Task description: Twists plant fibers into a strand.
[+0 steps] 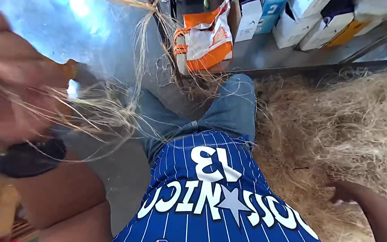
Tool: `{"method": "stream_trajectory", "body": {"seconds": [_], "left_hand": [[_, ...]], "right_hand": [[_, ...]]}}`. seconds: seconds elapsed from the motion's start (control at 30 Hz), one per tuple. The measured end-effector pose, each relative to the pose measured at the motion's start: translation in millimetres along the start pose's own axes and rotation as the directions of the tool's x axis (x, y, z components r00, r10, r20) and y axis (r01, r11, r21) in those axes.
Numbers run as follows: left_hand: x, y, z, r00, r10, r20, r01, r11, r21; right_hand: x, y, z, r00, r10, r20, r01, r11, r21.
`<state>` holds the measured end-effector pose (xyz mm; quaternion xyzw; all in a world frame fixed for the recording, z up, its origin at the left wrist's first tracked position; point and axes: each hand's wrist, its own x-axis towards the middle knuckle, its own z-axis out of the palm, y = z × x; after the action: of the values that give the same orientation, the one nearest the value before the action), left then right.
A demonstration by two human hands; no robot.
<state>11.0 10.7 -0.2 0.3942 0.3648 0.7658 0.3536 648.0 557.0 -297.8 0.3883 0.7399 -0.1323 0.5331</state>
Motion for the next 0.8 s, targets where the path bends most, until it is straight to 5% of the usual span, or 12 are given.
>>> {"method": "stream_trajectory", "body": {"seconds": [0.03,0.1,0.2,0.3,0.4,0.6,0.8], "left_hand": [[3,-11,12,0.997,-0.037,0.064,0.045,0.991,-0.128],[4,-41,58,0.992,-0.108,0.067,0.115,0.987,-0.111],[-3,-83,120,0.976,-0.214,-0.029,0.215,0.975,0.054],[-8,-98,119,0.955,-0.296,-0.002,0.296,0.955,0.005],[-19,-97,107,0.955,-0.296,-0.007,0.295,0.954,-0.058],[-42,-94,90,0.971,-0.234,-0.041,0.218,0.946,-0.241],[-61,-89,73,0.984,-0.158,-0.085,0.128,0.950,-0.284]], "right_hand": [[-18,-35,-31,0.991,-0.131,-0.033,0.132,0.991,0.025],[-82,-110,-101,0.920,-0.359,-0.154,0.372,0.926,0.065],[-172,-202,-192,0.629,-0.635,-0.449,0.721,0.693,0.030],[-175,-291,-279,0.256,-0.697,-0.669,0.892,0.438,-0.114],[-143,-402,-364,0.086,-0.615,-0.784,0.925,0.341,-0.166],[-129,-557,-467,0.288,-0.557,-0.779,0.924,0.375,0.073],[-118,-593,-493,0.423,-0.614,-0.667,0.906,0.284,0.313]]}}
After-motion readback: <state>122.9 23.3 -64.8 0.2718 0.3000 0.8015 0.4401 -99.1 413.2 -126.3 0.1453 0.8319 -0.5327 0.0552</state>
